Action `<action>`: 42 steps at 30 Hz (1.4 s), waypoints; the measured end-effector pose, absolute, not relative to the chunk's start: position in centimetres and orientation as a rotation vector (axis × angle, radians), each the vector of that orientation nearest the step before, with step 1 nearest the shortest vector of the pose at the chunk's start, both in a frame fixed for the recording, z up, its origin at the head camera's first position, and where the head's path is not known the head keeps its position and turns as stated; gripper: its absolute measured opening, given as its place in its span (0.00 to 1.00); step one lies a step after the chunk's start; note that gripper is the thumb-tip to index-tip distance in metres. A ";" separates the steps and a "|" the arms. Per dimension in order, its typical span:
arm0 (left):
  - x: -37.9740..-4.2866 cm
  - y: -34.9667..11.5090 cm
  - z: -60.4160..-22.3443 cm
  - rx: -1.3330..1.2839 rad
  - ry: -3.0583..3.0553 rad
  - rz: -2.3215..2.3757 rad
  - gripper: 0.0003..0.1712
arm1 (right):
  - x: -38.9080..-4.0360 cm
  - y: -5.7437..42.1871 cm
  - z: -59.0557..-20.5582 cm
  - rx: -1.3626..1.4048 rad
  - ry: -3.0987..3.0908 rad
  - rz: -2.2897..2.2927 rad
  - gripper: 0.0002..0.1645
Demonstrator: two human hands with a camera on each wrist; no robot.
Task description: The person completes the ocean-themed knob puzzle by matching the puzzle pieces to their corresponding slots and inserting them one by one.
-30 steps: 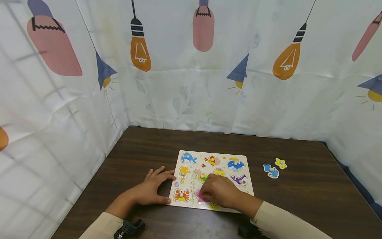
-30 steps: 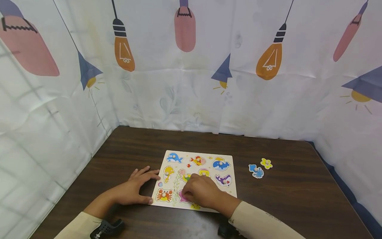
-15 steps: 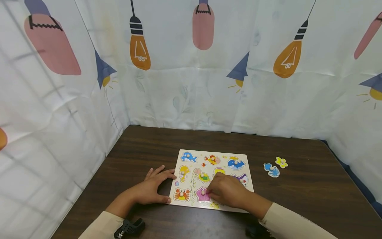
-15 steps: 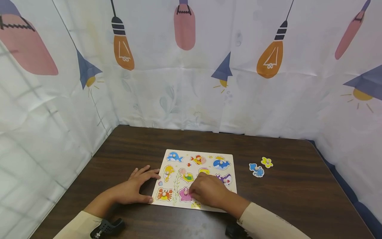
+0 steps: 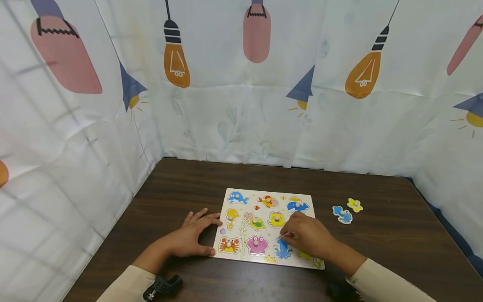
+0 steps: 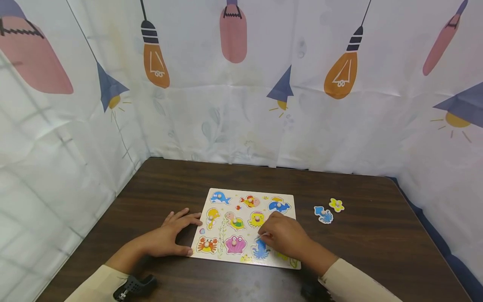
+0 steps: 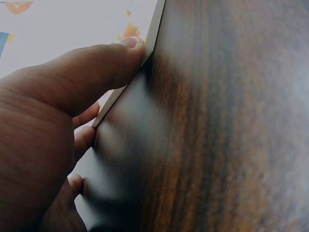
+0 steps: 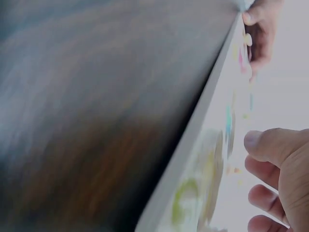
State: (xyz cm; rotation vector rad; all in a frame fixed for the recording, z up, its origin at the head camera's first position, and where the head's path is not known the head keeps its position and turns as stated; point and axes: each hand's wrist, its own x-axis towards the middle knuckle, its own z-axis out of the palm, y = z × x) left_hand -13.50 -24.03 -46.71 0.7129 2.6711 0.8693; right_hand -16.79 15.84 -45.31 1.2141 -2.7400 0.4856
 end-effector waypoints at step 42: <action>-13.5 -24.0 -46.7 0.709 2.680 0.851 0.41 | -20.6 29.8 -45.8 0.684 -2.859 0.419 0.16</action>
